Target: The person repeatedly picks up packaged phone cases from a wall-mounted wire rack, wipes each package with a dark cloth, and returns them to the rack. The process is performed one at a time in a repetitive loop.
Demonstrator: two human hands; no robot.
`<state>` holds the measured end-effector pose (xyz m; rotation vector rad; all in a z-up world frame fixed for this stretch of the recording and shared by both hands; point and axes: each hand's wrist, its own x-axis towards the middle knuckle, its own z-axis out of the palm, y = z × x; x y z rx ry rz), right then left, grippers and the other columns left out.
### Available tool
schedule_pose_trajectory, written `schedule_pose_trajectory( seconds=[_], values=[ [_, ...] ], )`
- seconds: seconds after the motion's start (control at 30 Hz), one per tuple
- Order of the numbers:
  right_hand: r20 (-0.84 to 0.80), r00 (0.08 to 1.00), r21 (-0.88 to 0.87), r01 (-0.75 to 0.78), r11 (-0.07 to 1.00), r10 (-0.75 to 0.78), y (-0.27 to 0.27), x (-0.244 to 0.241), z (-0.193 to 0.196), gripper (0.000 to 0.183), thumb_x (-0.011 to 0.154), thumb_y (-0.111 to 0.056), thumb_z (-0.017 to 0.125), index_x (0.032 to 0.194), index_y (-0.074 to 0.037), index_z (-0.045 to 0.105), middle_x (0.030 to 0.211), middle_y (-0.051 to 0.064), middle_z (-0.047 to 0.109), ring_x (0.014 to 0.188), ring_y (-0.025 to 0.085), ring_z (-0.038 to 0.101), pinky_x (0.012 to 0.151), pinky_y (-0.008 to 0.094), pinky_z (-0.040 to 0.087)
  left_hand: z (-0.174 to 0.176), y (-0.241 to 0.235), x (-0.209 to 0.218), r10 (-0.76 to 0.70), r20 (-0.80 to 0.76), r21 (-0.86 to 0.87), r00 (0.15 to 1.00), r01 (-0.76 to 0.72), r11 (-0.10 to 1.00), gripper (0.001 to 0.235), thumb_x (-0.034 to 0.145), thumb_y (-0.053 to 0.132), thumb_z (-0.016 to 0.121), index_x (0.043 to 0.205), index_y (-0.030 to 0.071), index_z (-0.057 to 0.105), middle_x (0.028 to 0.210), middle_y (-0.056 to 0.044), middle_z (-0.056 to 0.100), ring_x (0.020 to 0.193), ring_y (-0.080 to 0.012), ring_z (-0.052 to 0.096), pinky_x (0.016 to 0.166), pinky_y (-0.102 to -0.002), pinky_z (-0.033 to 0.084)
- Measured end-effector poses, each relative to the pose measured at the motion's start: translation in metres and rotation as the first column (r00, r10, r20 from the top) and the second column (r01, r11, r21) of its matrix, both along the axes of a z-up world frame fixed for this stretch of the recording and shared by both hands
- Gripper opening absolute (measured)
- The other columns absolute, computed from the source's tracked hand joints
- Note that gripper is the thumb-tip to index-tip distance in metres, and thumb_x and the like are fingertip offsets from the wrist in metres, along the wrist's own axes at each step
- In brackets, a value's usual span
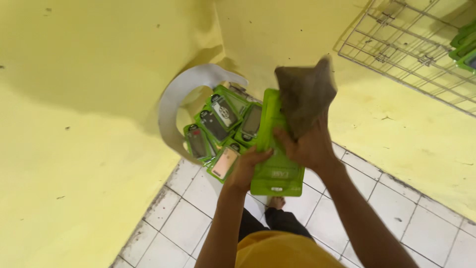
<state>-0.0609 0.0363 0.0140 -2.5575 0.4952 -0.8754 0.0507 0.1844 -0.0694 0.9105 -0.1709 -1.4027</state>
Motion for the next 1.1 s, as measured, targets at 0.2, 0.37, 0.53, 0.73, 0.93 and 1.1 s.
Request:
schedule_pose_trajectory(
  seconds=[0.2,0.37,0.53,0.73,0.93,1.1],
  values=[
    [-0.176,0.984,0.101,0.060,0.993,-0.042,0.019,0.044,0.026,0.042,0.105,-0.029,0.052,0.136,-0.002,0.059,0.142,0.026,0.054,0.139,0.049,0.039,0.125,0.057,0.025,0.051,0.004,0.032,0.027,-0.014,-0.132,1.000,-0.029,0.991,0.057,0.108,0.043,0.047,0.144,-0.001,0.053,0.125,-0.014,0.068,0.108,-0.0239,0.068,0.092,-0.037,0.058],
    [-0.153,0.988,0.088,0.035,0.996,-0.021,0.045,0.078,0.029,0.040,0.107,-0.026,0.047,0.133,0.003,0.057,0.139,0.027,0.054,0.140,0.050,0.037,0.124,0.055,0.022,0.074,0.006,0.061,0.102,-0.128,-0.153,0.987,-0.121,0.981,0.056,0.106,0.044,0.043,0.144,0.004,0.050,0.130,-0.015,0.063,0.112,-0.0256,0.067,0.095,-0.039,0.057],
    [-0.162,0.986,0.158,0.077,0.984,-0.051,0.090,0.085,0.032,0.042,0.104,-0.028,0.047,0.131,0.003,0.056,0.139,0.031,0.050,0.132,0.051,0.039,0.116,0.055,0.025,0.044,-0.012,0.091,0.161,-0.272,-0.244,0.949,-0.230,0.942,0.058,0.112,0.047,0.043,0.144,-0.001,0.051,0.132,-0.016,0.061,0.114,-0.0253,0.063,0.098,-0.037,0.054],
    [-0.208,0.978,0.147,0.053,0.988,-0.022,0.131,0.072,0.033,0.031,0.104,-0.023,0.050,0.118,0.000,0.065,0.129,0.025,0.060,0.137,0.048,0.040,0.123,0.056,0.026,-0.014,-0.033,0.125,0.177,-0.317,-0.219,0.932,-0.254,0.942,0.050,0.107,0.039,0.046,0.138,0.000,0.052,0.128,-0.014,0.062,0.112,-0.0258,0.064,0.096,-0.038,0.056],
    [-0.093,0.995,-0.096,0.039,0.995,-0.048,0.150,0.053,0.030,0.019,0.093,-0.018,0.069,0.101,-0.001,0.071,0.108,0.021,0.069,0.117,0.043,0.055,0.112,0.058,0.039,-0.048,-0.045,0.134,0.110,-0.326,-0.157,0.939,-0.168,0.973,0.052,0.108,0.044,0.051,0.142,0.005,0.045,0.132,-0.009,0.055,0.118,-0.0231,0.060,0.101,-0.039,0.052],
    [-0.168,0.953,0.051,0.264,0.963,-0.252,0.124,0.035,0.001,0.005,0.095,-0.001,0.066,0.094,0.002,0.069,0.086,0.017,0.071,0.082,0.034,0.071,0.072,0.043,0.060,-0.036,-0.044,0.120,0.008,-0.299,-0.196,0.954,-0.069,0.978,0.056,0.108,0.048,0.055,0.146,0.010,0.039,0.134,-0.005,0.050,0.122,-0.0209,0.057,0.104,-0.039,0.049]
  ],
)
